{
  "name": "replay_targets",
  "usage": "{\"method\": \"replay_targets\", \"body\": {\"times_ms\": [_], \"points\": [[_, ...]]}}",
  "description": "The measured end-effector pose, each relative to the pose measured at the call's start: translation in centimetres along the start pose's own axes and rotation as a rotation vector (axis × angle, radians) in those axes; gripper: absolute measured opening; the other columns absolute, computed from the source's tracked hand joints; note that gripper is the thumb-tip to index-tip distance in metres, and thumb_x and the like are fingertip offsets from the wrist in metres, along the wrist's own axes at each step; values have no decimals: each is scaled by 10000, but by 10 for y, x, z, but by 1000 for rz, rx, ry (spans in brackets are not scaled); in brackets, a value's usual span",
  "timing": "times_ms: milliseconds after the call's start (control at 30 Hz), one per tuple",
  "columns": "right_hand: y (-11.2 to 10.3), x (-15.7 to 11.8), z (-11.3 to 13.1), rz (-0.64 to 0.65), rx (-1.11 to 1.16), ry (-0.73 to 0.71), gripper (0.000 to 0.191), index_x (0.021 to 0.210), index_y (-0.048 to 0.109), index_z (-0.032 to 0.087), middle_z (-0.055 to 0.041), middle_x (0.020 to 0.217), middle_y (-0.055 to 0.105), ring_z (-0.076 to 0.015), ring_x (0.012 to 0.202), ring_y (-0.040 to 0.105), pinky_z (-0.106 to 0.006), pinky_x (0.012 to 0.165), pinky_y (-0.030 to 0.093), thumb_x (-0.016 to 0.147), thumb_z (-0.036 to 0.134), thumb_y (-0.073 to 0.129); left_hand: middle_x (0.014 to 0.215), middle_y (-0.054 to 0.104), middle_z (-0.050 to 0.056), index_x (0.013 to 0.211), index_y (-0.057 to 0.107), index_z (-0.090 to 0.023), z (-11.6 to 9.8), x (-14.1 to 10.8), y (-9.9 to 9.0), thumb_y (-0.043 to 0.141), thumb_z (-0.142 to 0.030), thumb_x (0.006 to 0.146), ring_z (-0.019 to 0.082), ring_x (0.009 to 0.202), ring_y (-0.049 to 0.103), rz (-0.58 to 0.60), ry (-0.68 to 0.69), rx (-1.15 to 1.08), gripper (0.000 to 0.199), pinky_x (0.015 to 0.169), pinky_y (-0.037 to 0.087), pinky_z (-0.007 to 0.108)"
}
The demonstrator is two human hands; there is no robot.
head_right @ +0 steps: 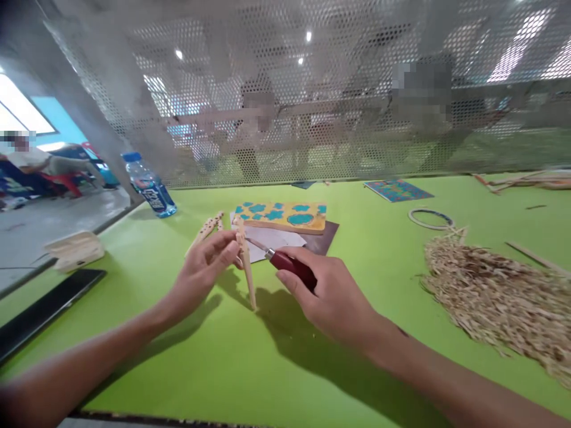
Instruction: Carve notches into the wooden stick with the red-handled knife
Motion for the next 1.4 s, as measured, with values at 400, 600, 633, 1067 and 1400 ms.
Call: {"method": "replay_targets", "body": {"times_ms": [400, 600, 633, 1067, 1400], "points": [[29, -3, -7, 169, 300, 168, 288, 1042, 607, 195, 23, 667, 567, -126, 539, 487, -263, 514, 397, 1026, 453, 479, 628, 421, -62, 996, 563, -170, 25, -12, 21, 394, -430, 1053, 86, 496, 370, 72, 49, 236, 315, 465, 299, 213], [48, -15, -13, 359, 861, 499, 360, 1119, 566, 214, 84, 617, 488, -47, 329, 310, -174, 279, 223, 974, 543, 572, 601, 329, -77, 937, 544, -182, 38, -11, 18, 371, -453, 1050, 91, 493, 295, 58, 2, 214, 342, 463, 228, 221], [49, -16, -14, 359, 910, 529, 350, 1125, 574, 218, 81, 627, 498, -42, 328, 310, -164, 271, 219, 972, 532, 583, 596, 328, -76, 916, 538, -183, 39, -11, 18, 372, -459, 1048, 92, 493, 296, 57, -2, 215, 348, 463, 227, 221], [58, -21, -20, 486, 1209, 714, 227, 1087, 603, 240, 85, 628, 428, -34, 370, 170, -144, 280, 153, 1016, 432, 505, 594, 332, -77, 859, 518, -189, 48, -8, 21, 388, -484, 1025, 86, 476, 296, 77, -84, 188, 362, 457, 226, 216], [32, -11, -13, 139, 218, 197, 242, 952, 593, 203, 7, 734, 566, -131, 634, 481, -271, 579, 384, 1032, 405, 488, 567, 370, -65, 831, 511, -191, 41, -9, 22, 352, -467, 1038, 108, 495, 351, 62, -33, 339, 380, 497, 252, 240]]}}
Point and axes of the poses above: each hand's wrist, its own x-axis towards the middle knuckle, its own y-axis out of the palm, z = x × y, the point moved 8 cm from there along x, towards the middle knuckle
